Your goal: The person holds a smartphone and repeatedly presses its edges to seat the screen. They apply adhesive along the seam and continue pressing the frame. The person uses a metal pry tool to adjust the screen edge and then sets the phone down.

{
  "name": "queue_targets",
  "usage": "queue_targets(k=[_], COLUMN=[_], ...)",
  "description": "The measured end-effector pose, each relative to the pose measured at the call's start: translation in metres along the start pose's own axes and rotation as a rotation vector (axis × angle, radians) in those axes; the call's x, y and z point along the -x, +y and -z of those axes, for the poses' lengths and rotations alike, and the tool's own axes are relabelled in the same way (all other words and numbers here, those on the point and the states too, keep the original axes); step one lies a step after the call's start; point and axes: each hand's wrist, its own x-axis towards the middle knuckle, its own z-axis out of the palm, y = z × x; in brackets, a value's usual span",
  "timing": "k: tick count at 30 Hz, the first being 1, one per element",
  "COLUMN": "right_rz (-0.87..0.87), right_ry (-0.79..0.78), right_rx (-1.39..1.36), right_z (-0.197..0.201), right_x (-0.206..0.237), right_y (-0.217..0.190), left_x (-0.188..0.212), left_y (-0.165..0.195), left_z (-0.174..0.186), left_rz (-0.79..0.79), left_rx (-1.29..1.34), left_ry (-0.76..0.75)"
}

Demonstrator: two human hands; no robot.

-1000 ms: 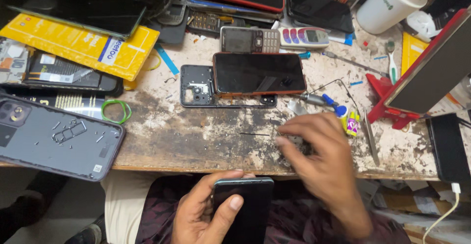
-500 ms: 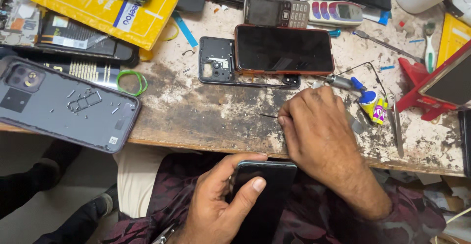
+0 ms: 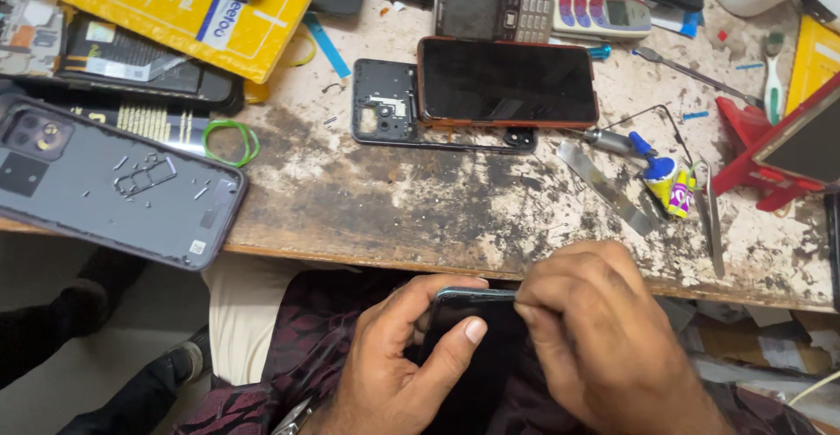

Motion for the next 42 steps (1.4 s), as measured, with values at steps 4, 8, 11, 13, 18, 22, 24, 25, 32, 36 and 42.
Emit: queue_targets(k=[4,8,11,13,18,22,24,25,32,36,42], right_rz=[0.054,0.055,0.043,0.043,0.01,0.016,0.048,0.053,-0.037,-0.157,-0.347], right_ry=[-0.03,-0.06,-0.067,-0.07,-0.095,-0.139,-0.14,-0.14,-0.06,0.042,0.157], right_rx=[0.064,0.075,0.078,0.079,0.068,0.058,0.054,0.05,-0.064,-0.173,-0.388], right_z=[0.001,0.001,0.001,0.001,0.001,0.005,0.007,0.007,0.008,0.004,-0.007], right_x=[-0.008,-0.011,-0.011,-0.012,-0.014,-0.016,-0.016,-0.017,-0.008,0.004,0.024], right_y=[-0.003,-0.008,-0.011,-0.011,-0.014,-0.014,-0.015,-0.014,-0.013,-0.007,-0.001], left_x=[-0.002,-0.001,-0.002,-0.003,-0.003,-0.005,-0.007,-0.009,-0.012,-0.012,-0.012], left_y=[0.003,0.005,0.006,0.007,0.009,0.013,0.016,0.017,0.021,0.019,0.014], left_z=[-0.001,0.0,0.0,0.001,0.002,0.007,0.008,0.009,0.006,0.008,0.006], left_rz=[-0.014,-0.048,-0.045,-0.04,-0.044,-0.009,0.012,0.009,-0.021,0.012,0.04], left_rx=[-0.016,-0.079,-0.054,-0.061,-0.053,-0.017,-0.037,-0.085,-0.113,-0.132,-0.16], left_ry=[-0.004,-0.004,-0.011,-0.011,-0.025,-0.047,-0.035,-0.017,0.005,0.005,0.012])
